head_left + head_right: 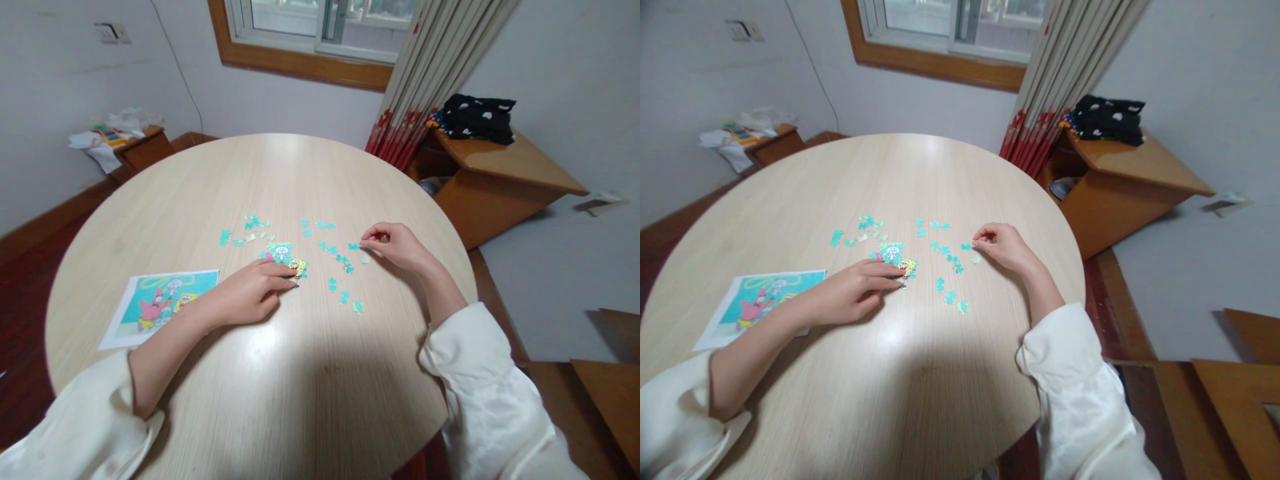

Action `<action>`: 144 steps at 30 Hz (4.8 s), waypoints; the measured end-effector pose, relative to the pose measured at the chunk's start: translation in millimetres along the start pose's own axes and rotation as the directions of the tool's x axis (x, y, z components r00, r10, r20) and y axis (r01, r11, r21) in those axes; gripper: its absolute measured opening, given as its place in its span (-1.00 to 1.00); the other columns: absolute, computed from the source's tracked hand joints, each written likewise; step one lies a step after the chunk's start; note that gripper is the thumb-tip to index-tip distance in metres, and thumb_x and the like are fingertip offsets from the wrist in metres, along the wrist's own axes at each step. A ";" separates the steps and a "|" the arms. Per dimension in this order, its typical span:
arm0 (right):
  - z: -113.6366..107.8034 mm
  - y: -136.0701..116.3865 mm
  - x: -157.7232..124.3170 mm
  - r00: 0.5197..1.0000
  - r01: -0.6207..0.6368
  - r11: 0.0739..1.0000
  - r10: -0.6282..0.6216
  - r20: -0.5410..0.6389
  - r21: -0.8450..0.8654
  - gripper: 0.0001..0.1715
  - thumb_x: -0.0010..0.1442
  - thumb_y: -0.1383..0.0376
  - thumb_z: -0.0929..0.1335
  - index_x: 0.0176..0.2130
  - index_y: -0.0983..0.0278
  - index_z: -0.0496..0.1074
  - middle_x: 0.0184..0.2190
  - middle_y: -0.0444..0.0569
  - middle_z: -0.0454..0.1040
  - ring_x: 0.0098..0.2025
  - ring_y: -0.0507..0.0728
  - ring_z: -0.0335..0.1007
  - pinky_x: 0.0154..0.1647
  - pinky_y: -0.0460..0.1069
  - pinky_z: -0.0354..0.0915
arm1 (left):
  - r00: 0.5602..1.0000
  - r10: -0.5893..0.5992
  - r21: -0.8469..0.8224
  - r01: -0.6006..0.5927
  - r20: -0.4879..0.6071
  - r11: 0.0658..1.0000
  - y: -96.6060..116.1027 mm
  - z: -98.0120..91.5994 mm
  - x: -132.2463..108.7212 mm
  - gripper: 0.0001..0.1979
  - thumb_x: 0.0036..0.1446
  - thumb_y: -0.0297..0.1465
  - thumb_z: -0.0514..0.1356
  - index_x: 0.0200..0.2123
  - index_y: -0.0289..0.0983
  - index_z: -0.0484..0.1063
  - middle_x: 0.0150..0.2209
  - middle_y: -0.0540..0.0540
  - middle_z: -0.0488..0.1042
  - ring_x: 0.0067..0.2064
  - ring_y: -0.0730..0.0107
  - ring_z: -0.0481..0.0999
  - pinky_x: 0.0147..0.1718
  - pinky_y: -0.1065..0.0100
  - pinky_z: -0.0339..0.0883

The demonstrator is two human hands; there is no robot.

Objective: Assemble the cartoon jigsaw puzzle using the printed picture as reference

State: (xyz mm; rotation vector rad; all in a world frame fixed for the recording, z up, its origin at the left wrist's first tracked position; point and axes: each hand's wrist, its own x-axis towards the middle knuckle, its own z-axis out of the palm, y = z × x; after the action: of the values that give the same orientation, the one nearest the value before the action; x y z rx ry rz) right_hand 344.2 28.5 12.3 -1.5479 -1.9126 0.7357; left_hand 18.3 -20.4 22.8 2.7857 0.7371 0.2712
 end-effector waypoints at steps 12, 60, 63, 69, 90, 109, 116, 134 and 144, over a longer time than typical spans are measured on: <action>13.4 0.0 3.3 0.995 0.077 0.986 -0.067 0.073 -0.149 -0.94 0.09 0.31 0.38 -0.36 0.27 0.47 -0.33 0.01 0.48 -0.29 0.13 0.37 -0.23 0.04 0.26 | 1.000 -0.015 -0.004 0.015 0.003 1.000 0.3 0.2 -0.6 -0.55 0.01 -0.62 0.01 -0.06 -0.31 0.50 0.11 -0.23 0.46 0.15 0.16 0.43 0.15 0.05 0.28; 81.4 -78.5 -23.6 0.947 0.058 0.994 -0.083 0.311 0.087 -0.84 0.09 0.45 0.32 -0.40 0.33 0.52 -0.59 -0.17 0.36 -0.53 -0.03 0.15 -0.45 -0.10 0.09 | 1.000 -0.027 -0.144 0.027 0.001 0.989 4.4 -2.9 3.3 -0.55 -0.04 -0.67 -0.01 -0.16 -0.29 0.52 -0.06 -0.17 0.54 0.03 0.16 0.48 0.05 0.12 0.33; 81.0 -80.1 -23.7 0.946 0.057 0.996 -0.074 0.316 0.064 -0.83 0.09 0.45 0.32 -0.39 0.34 0.53 -0.58 -0.16 0.37 -0.52 -0.03 0.16 -0.44 -0.10 0.09 | 1.000 -0.017 -0.131 0.017 -0.001 0.991 4.3 -3.0 3.2 -0.57 -0.04 -0.67 -0.01 -0.17 -0.31 0.52 -0.05 -0.19 0.53 0.03 0.16 0.48 0.05 0.14 0.33; 79.8 -81.1 -24.7 0.945 0.086 0.995 -0.100 0.311 0.057 -0.81 0.11 0.47 0.31 -0.36 0.33 0.53 -0.53 -0.12 0.45 -0.49 -0.02 0.23 -0.42 -0.10 0.11 | 0.999 -0.035 -0.133 0.035 0.006 0.990 6.1 -4.1 3.6 -0.55 -0.04 -0.66 -0.01 -0.16 -0.27 0.53 -0.08 -0.15 0.54 0.03 0.18 0.48 0.05 0.12 0.34; 72.0 -86.9 -29.8 0.940 0.172 0.983 -0.143 0.310 -0.069 -0.86 0.04 0.44 0.43 -0.31 0.28 0.56 -0.40 -0.05 0.49 -0.34 0.06 0.35 -0.28 -0.03 0.20 | 1.000 -0.019 -0.130 0.021 0.016 0.991 5.7 -3.6 2.8 -0.58 -0.01 -0.66 -0.01 -0.16 -0.33 0.52 -0.04 -0.22 0.51 0.05 0.13 0.46 0.06 0.13 0.32; 67.8 -90.1 -31.0 0.940 0.163 0.984 -0.134 0.313 -0.069 -0.86 0.04 0.47 0.42 -0.32 0.31 0.53 -0.38 -0.06 0.52 -0.33 0.04 0.37 -0.27 -0.06 0.22 | 0.999 -0.041 -0.062 0.042 0.021 0.997 7.1 -2.6 1.0 -0.54 0.03 -0.62 0.00 -0.03 -0.32 0.50 0.07 -0.25 0.46 0.09 0.12 0.44 0.09 0.12 0.30; 67.8 -88.0 -30.3 0.945 0.175 0.980 -0.140 0.294 -0.096 -0.90 0.04 0.45 0.43 -0.35 0.30 0.51 -0.42 -0.07 0.50 -0.36 0.04 0.36 -0.31 -0.07 0.20 | 0.998 -0.051 -0.044 0.052 0.035 0.998 7.8 -3.4 0.9 -0.55 0.04 -0.61 0.01 -0.04 -0.33 0.51 0.08 -0.26 0.45 0.10 0.11 0.44 0.08 0.14 0.31; 68.8 -89.4 -31.0 0.947 0.134 0.985 -0.095 0.308 -0.110 -0.92 0.03 0.45 0.43 -0.38 0.31 0.50 -0.46 -0.10 0.47 -0.39 0.02 0.32 -0.34 -0.09 0.17 | 0.998 -0.061 -0.053 0.062 0.030 0.997 8.2 -3.6 1.4 -0.54 0.02 -0.62 0.01 -0.06 -0.30 0.51 0.06 -0.19 0.47 0.08 0.16 0.45 0.07 0.18 0.31; 71.3 -90.9 -30.4 0.938 0.018 0.997 -0.044 0.345 0.077 -0.92 0.05 0.46 0.38 -0.44 0.32 0.48 -0.58 -0.18 0.37 -0.49 -0.01 0.26 -0.40 -0.09 0.17 | 0.998 -0.055 -0.080 0.054 -0.021 0.995 6.3 1.3 1.9 -0.60 0.06 -0.62 0.01 -0.10 -0.33 0.52 0.02 -0.24 0.50 0.05 0.16 0.47 0.08 0.13 0.29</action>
State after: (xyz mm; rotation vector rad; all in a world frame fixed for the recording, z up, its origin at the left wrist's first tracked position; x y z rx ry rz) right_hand 236.9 -22.4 26.0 -1.4107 -2.1258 1.1129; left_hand 23.1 -24.9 23.5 2.6879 0.7891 0.3156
